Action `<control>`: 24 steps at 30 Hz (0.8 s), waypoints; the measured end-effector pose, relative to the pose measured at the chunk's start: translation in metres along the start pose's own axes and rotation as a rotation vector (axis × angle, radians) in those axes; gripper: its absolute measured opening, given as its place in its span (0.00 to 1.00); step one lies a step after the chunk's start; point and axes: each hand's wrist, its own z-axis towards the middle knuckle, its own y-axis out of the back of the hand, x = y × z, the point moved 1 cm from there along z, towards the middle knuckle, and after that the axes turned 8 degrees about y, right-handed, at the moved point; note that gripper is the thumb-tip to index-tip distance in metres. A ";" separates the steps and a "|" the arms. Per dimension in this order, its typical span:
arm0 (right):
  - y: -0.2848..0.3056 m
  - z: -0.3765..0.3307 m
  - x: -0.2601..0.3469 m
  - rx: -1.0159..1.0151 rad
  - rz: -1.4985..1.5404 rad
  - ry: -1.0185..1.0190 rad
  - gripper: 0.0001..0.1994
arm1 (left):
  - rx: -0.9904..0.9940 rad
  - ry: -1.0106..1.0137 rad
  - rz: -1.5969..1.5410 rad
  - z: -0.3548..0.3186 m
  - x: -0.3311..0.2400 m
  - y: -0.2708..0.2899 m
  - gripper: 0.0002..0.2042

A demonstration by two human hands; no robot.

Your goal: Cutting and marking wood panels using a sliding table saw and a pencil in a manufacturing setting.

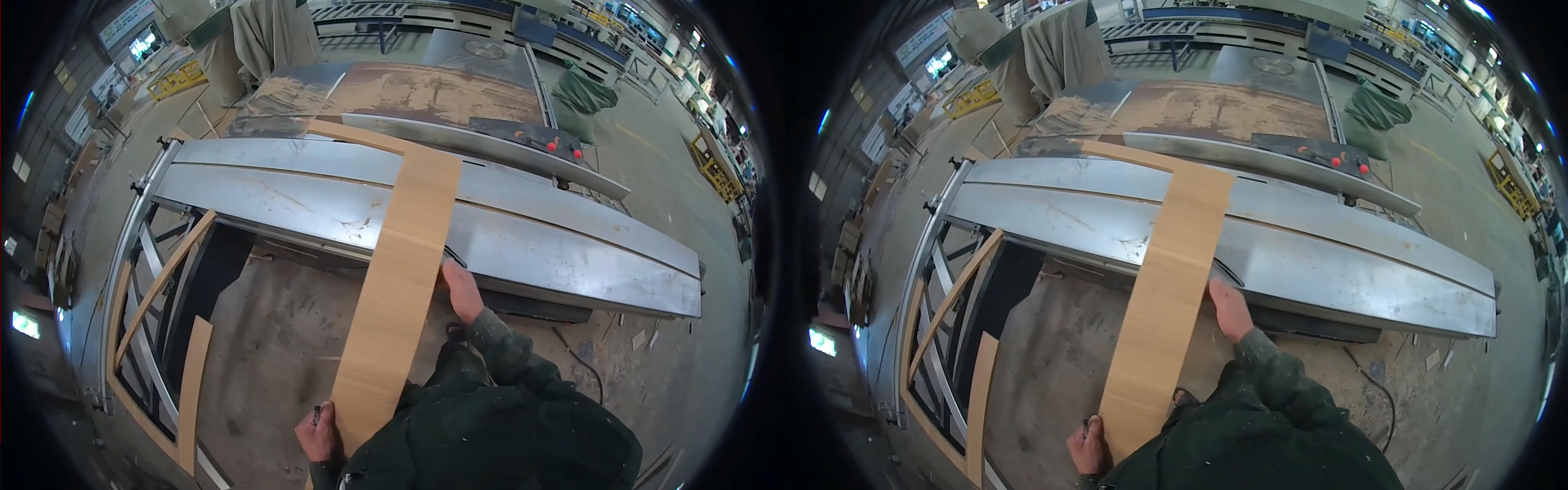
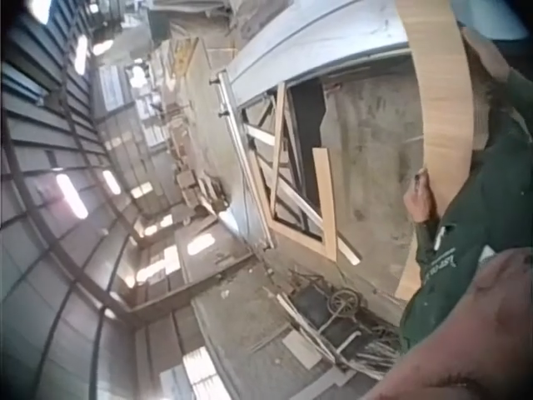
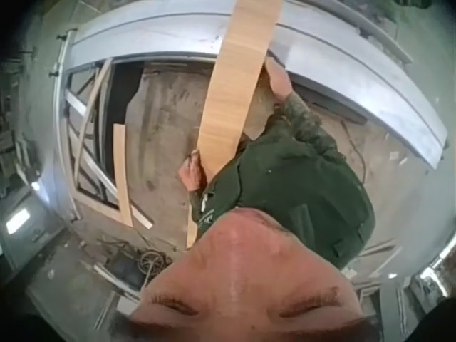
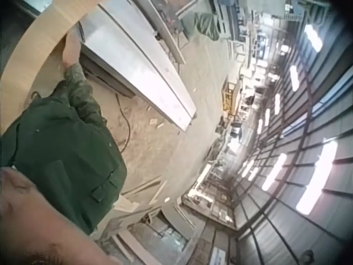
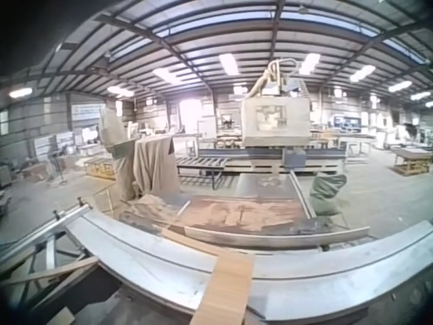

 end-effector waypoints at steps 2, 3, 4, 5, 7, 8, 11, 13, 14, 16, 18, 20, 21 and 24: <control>0.028 0.047 -0.028 -0.029 -0.945 0.157 0.21 | -0.025 -0.019 -0.132 -0.009 0.003 -0.018 0.19; 0.025 0.060 -0.031 -0.045 -1.005 0.143 0.27 | -0.049 -0.010 -0.137 -0.014 0.003 -0.025 0.19; 0.026 0.068 -0.042 -0.032 -1.115 0.265 0.29 | -0.075 -0.001 -0.114 -0.021 -0.001 -0.032 0.20; 0.028 0.077 -0.051 -0.019 -1.220 0.392 0.32 | -0.102 0.008 -0.090 -0.027 -0.007 -0.040 0.20; 0.048 0.104 -0.063 0.017 -1.210 0.527 0.31 | -0.073 -0.011 0.022 -0.037 -0.027 -0.070 0.20; 0.066 0.118 -0.068 0.103 -1.199 0.460 0.29 | -0.110 -0.033 0.082 -0.045 -0.039 -0.094 0.20; 0.113 0.144 -0.082 0.158 -0.993 0.480 0.14 | -0.215 -0.116 0.159 -0.065 -0.028 -0.143 0.19; 0.137 0.120 -0.092 0.142 -0.930 0.315 0.11 | -0.231 -0.054 0.167 -0.082 -0.022 -0.155 0.19; 0.178 0.111 -0.102 0.242 -0.970 0.315 0.12 | -0.214 -0.041 0.168 -0.087 -0.030 -0.175 0.20; 0.266 0.073 -0.117 0.093 -0.960 0.424 0.14 | -0.152 0.011 0.196 -0.082 -0.040 -0.208 0.21; 0.303 0.014 -0.084 -0.023 -1.118 0.447 0.14 | -0.138 0.095 0.272 -0.086 -0.030 -0.210 0.21; 0.364 -0.018 -0.067 -0.181 -1.346 0.282 0.21 | -0.125 0.097 0.167 -0.100 -0.039 -0.240 0.21; 0.387 -0.037 -0.072 -0.303 -1.445 0.164 0.25 | -0.109 0.073 0.091 -0.092 -0.048 -0.240 0.22; 0.448 -0.087 -0.065 -0.579 -1.600 -0.164 0.28 | -0.231 0.081 0.165 -0.099 -0.025 -0.242 0.20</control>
